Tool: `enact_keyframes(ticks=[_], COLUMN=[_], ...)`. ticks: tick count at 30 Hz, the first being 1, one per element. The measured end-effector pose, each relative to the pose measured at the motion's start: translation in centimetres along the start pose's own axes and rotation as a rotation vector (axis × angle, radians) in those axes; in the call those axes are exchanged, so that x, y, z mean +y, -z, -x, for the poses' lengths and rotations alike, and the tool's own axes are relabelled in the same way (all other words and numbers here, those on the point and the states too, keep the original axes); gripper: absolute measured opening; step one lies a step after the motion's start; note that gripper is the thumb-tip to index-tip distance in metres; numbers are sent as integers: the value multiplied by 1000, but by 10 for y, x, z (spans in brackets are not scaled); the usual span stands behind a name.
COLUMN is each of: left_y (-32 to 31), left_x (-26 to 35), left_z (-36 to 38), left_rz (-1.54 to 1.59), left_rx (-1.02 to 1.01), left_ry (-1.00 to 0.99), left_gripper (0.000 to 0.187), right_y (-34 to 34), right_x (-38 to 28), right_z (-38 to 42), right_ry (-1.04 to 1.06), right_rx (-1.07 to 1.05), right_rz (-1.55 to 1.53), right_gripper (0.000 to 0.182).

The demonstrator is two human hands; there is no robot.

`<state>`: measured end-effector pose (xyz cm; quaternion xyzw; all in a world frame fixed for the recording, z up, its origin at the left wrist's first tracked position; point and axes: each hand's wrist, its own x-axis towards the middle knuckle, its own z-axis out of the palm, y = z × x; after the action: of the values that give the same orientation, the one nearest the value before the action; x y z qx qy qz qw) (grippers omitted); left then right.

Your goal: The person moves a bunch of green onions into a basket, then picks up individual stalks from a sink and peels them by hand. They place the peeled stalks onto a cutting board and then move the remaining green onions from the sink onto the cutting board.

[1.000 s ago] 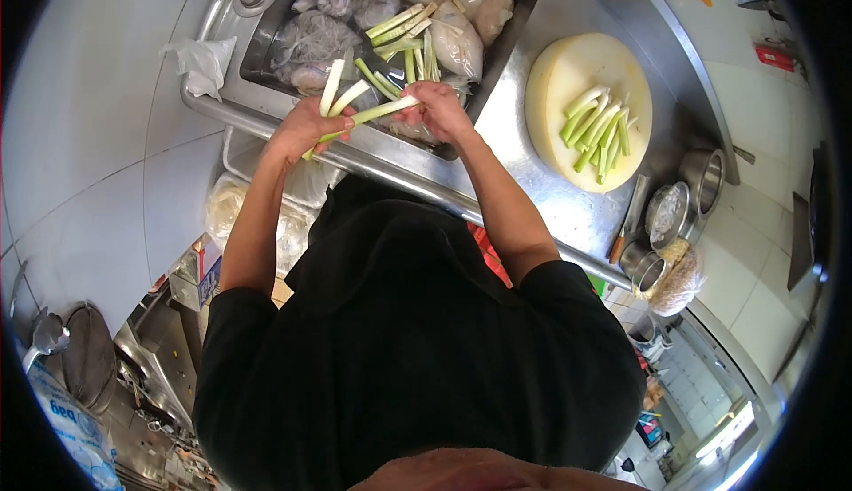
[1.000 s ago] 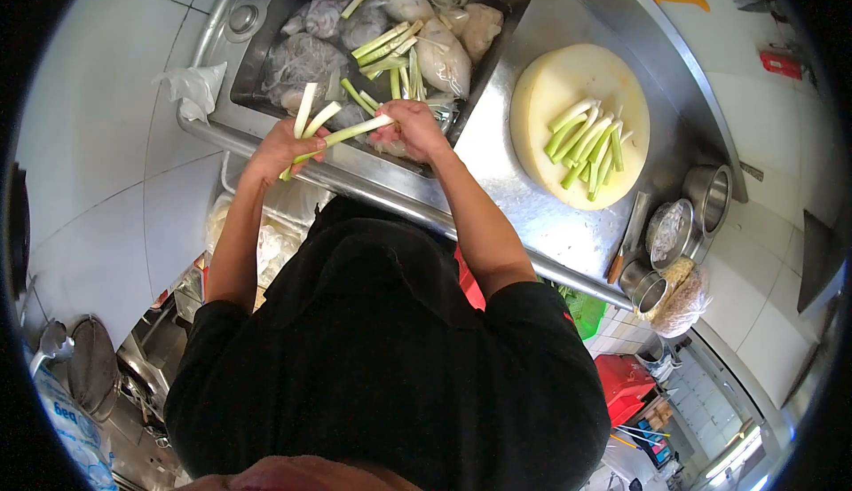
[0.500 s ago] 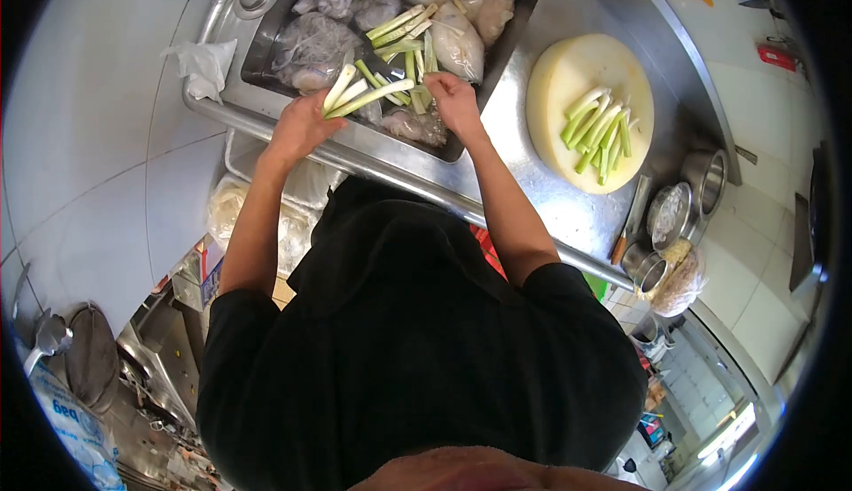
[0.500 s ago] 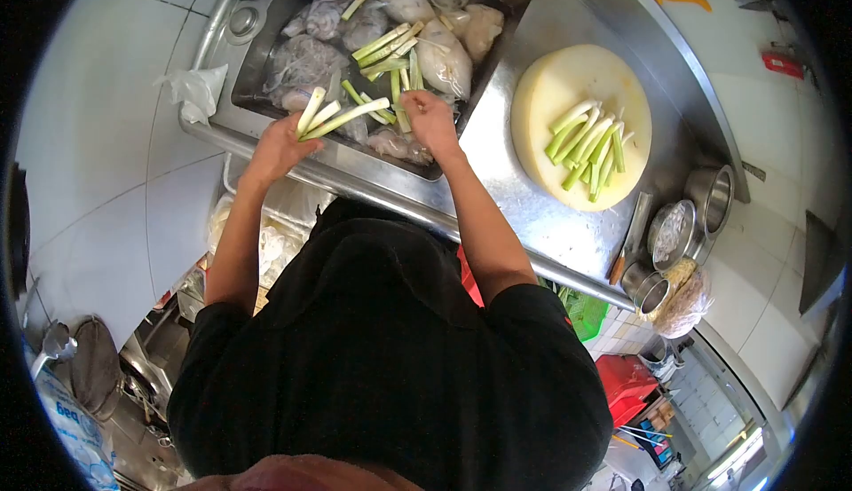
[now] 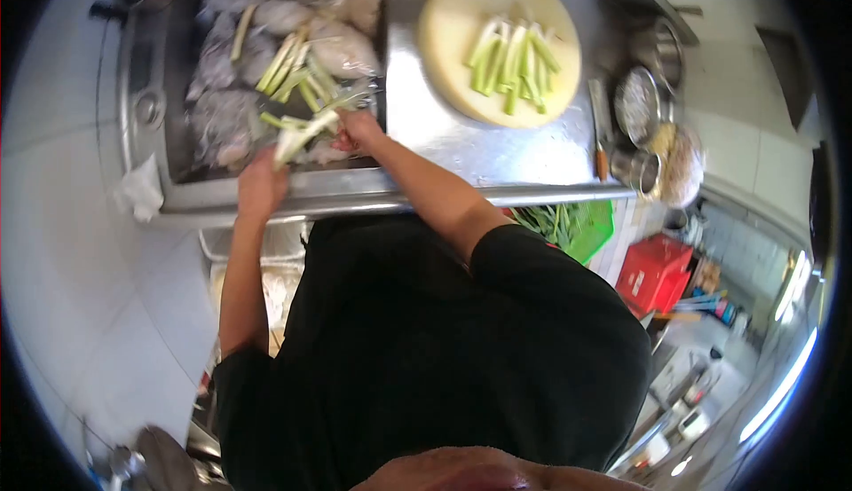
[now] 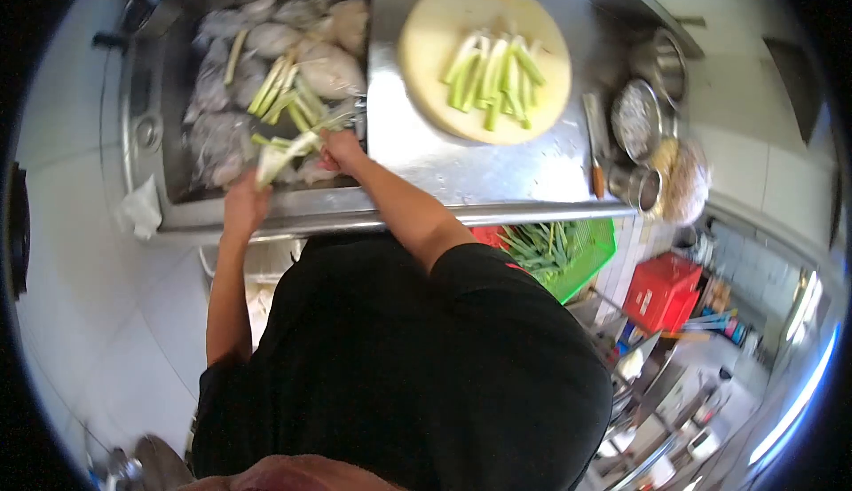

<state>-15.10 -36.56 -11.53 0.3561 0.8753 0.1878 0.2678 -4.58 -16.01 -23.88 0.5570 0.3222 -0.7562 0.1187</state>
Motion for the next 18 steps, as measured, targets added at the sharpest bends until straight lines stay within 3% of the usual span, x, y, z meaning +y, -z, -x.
enact_keyframes(ticks=[1,2,3,4,6,8,10,12,14,15,16,18], left_y=[-3,-9,-1,9,3,3,-29,-44,-102,-100,-106,-107], left_x=[-3,-18,-2,19,61,127,180,243,282,304,320,335], left_z=[-10,-23,-34,-44,-68,-94,-131,-152,-184,-183,-190,-171], left_rz=[72,351,454,555,830,472,525,614,620,313,273,269], left_rx=[115,127,85,51,-20,-12,34,-127,24,23,-18,204], left_ry=[1,52,148,255,100,-157,-348,-271,-251,-224,-185,-161], left_gripper=[34,34,35,36,38,41,41,41,27,28,43,55], right_y=[17,29,25,22,23,28,37,46,61,71,80,97], right_x=[10,20,22,29,24,8,-7,-10,0,6,10,23], right_z=[-17,-32,-24,4,34,64,88,105,110,116,119,91], right_ry=[599,1166,750,1046,1070,837,657,518,835,813,793,758], right_rx=[70,145,19,168,93,-60,-154,-225,-299,-299,-289,-354], right_rz=[773,1570,1139,1035,993,1043,1043,1016,838,796,753,669], right_gripper=[23,23,30,36,46,48,48,49,50,52,53,56])
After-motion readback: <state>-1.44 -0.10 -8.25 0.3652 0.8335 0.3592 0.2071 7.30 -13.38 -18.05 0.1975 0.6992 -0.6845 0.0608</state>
